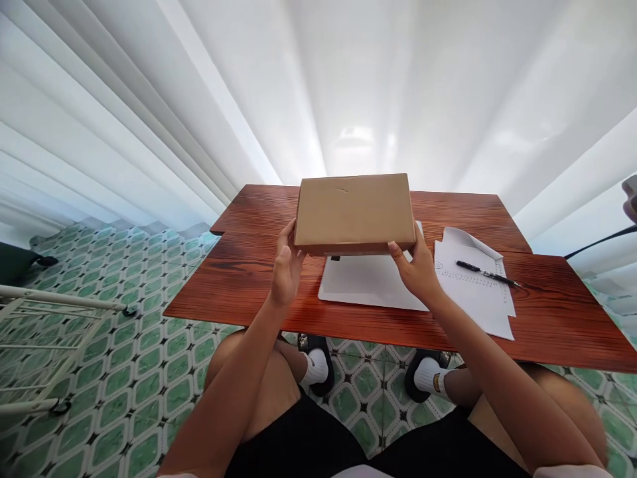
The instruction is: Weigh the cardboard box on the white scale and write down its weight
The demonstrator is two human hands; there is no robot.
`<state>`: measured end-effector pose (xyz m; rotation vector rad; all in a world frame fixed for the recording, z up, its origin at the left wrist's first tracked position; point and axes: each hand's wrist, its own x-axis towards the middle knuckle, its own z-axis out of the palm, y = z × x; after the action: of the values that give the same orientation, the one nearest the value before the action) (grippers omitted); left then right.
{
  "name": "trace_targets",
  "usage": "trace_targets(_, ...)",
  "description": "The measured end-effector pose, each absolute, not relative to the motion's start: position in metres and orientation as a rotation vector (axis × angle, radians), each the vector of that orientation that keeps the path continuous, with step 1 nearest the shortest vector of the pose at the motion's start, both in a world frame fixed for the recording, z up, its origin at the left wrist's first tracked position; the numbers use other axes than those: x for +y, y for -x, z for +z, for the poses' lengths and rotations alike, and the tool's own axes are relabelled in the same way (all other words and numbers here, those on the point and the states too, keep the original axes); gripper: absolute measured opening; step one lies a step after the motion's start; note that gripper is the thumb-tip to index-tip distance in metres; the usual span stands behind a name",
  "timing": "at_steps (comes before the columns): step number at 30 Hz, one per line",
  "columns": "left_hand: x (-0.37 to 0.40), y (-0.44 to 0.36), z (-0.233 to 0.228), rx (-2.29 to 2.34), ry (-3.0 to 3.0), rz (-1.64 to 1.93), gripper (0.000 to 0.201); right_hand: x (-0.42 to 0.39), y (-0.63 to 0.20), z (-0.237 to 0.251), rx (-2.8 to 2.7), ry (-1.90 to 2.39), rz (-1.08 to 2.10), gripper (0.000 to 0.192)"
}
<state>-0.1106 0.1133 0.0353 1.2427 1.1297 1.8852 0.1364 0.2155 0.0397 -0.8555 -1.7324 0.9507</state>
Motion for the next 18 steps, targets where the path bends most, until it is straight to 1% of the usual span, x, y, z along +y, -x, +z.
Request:
trace_targets(6, 0.120, 0.091, 0.031, 1.053, -1.323, 1.776, 0.064, 0.214, -0.165, 0.030, -1.691, 0.914, 0.863, 0.068)
trace_targets(10, 0.122, 0.083, 0.024, 1.005, -1.351, 1.741, 0.060, 0.210, -0.178, 0.026, -1.668, 0.951, 0.854, 0.066)
trace_targets(18, 0.116, 0.080, 0.011, 1.089, -1.427, 1.593, 0.058, 0.206, -0.197, 0.022, -1.699, 1.062, 0.770, 0.066)
